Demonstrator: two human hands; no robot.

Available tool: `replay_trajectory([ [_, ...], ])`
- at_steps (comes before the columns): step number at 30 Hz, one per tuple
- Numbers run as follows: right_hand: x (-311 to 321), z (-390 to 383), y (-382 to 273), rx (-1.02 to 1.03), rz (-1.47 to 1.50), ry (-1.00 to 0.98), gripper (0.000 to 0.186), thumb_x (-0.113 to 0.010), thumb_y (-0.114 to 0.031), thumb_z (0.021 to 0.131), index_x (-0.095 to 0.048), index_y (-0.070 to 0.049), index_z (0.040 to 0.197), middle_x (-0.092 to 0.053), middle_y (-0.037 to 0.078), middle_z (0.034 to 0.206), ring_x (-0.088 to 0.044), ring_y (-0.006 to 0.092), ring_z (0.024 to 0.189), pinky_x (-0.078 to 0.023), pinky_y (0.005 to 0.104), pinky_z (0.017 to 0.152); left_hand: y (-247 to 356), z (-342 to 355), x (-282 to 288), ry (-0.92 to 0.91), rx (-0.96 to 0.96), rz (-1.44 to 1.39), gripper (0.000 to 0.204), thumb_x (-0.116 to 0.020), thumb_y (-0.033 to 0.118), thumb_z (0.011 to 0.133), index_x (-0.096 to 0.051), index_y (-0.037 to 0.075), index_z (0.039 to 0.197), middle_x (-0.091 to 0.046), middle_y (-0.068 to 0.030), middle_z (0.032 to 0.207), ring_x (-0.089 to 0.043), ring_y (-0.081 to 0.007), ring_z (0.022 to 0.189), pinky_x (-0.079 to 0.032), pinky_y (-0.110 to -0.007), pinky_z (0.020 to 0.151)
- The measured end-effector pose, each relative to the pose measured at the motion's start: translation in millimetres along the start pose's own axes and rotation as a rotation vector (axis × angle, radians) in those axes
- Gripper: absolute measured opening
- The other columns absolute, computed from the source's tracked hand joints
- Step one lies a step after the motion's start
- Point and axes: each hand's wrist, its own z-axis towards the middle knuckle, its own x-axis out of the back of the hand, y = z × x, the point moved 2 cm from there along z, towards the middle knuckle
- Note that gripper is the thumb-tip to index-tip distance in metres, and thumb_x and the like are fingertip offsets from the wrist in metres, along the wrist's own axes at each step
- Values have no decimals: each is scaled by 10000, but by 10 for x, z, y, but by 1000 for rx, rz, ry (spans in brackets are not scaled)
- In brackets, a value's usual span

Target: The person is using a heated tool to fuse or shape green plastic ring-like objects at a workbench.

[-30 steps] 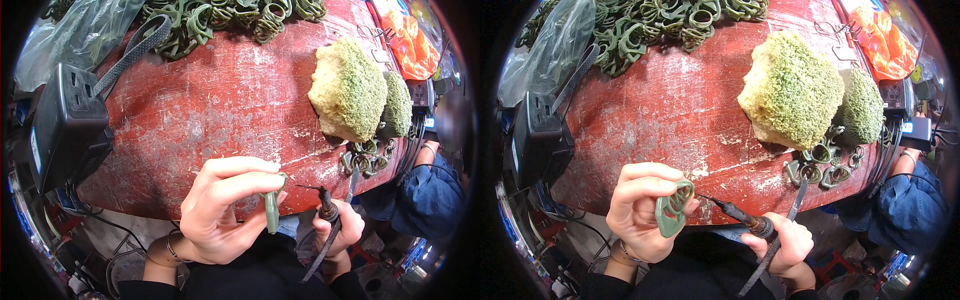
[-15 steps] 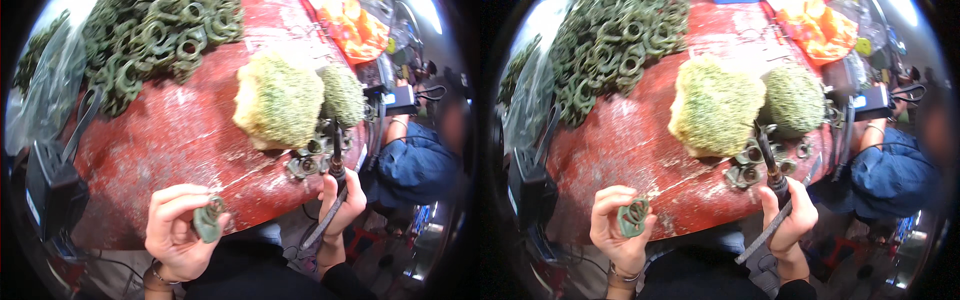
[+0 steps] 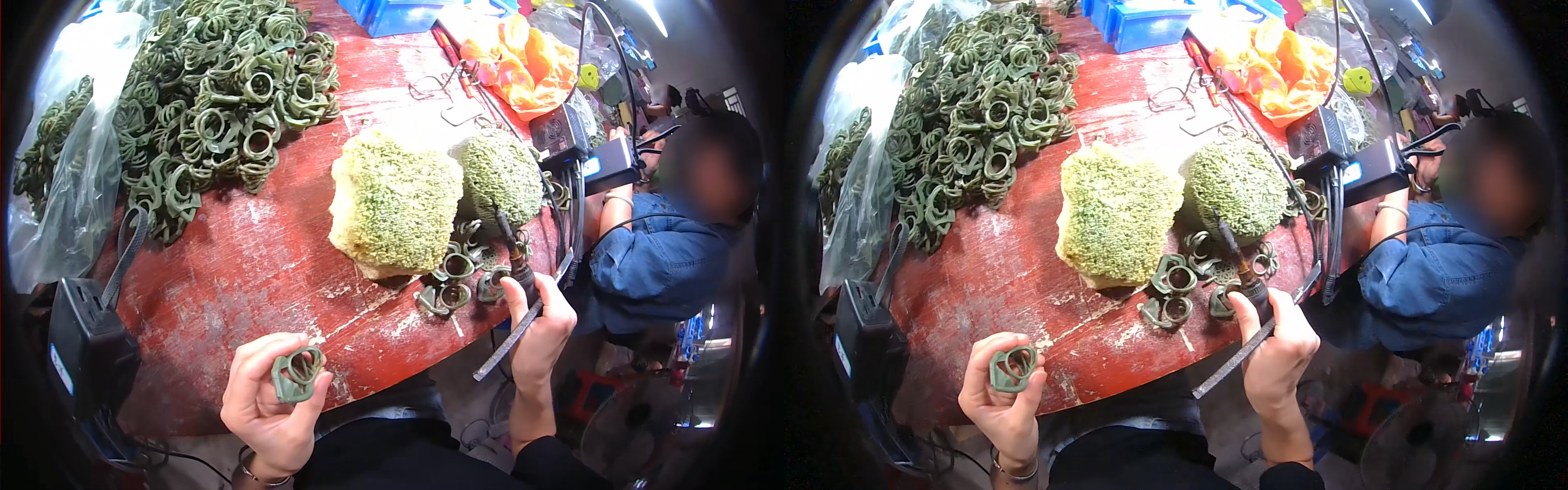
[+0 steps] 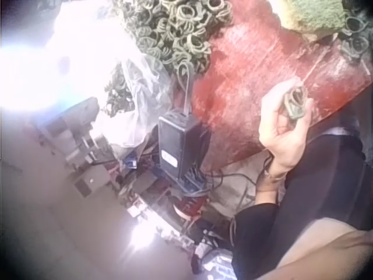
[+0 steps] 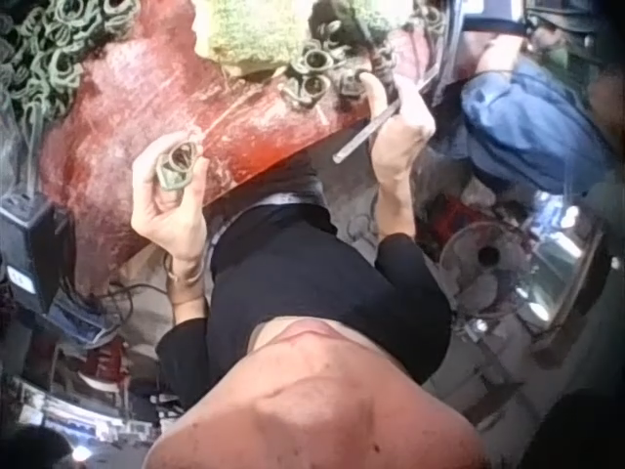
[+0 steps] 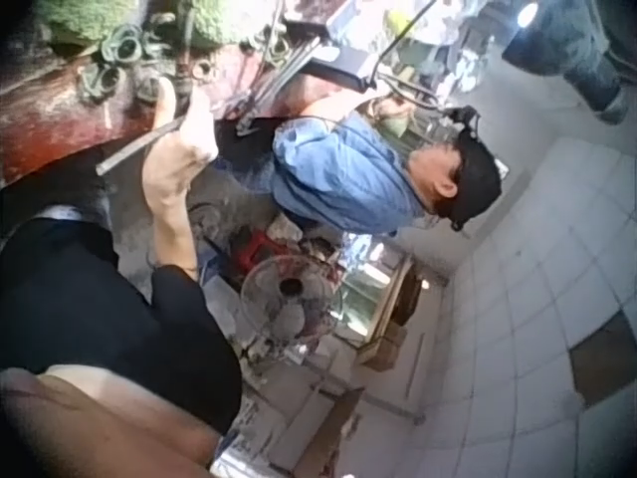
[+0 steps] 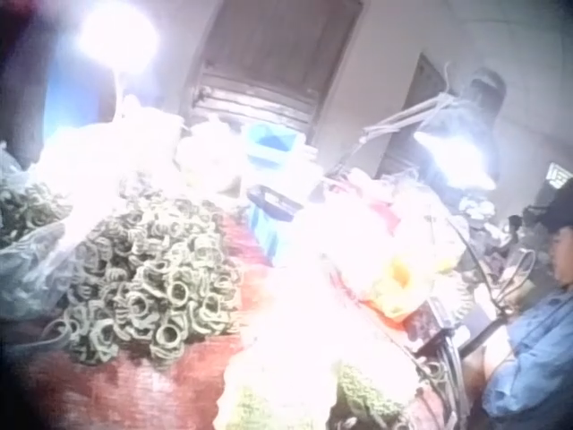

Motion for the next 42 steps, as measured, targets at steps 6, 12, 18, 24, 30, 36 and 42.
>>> replay_trajectory([
  [6,21,-24,-2,-42,27,15,233,-732,-102,694,-575,27,808,-553,162,641,-527,294,534,-420,331,521,13,-14,1,-35,-26,-18,378,-658,-144,670,-531,-87,1021,-494,-150,1036,-564,-174,900,-489,-253,781],
  [12,-39,-40,12,-5,-4,13,216,-722,-88,704,-580,29,816,-556,155,647,-531,267,546,-426,315,544,-5,-22,36,-23,-102,48,399,-669,-148,661,-534,-84,1031,-441,-125,1045,-566,-165,885,-504,-255,773],
  [18,88,-295,-205,-6,266,-185,260,-693,-179,739,-575,43,802,-549,121,634,-553,246,564,-439,301,555,38,21,16,-66,-118,-22,418,-653,-166,666,-504,-78,1047,-448,-116,1028,-585,-175,890,-542,-256,760],
  [24,-68,-508,-494,351,435,-480,330,-741,-251,700,-584,17,810,-534,92,589,-552,226,500,-433,280,471,10,16,0,-34,-75,-17,418,-681,-128,649,-486,-47,1010,-476,-112,993,-542,-137,870,-486,-240,761],
  [30,-126,-526,-503,308,424,-505,348,-742,-272,698,-584,17,809,-539,83,589,-559,216,494,-434,270,461,14,6,47,-66,-45,13,429,-699,-106,645,-492,-53,1017,-497,-132,1018,-548,-155,903,-484,-266,786],
  [36,-109,-495,-518,330,399,-493,358,-743,-289,697,-588,17,799,-543,77,573,-564,209,481,-439,263,452,44,21,32,-58,-16,14,398,-701,-82,658,-505,-51,1003,-521,-137,991,-557,-178,904,-479,-287,800],
  [42,-127,-502,-511,311,386,-507,364,-740,-302,699,-590,15,799,-546,73,570,-568,210,478,-443,264,450,18,21,39,-44,2,3,388,-702,-75,660,-513,-45,997,-521,-136,989,-558,-176,903,-480,-287,801],
])
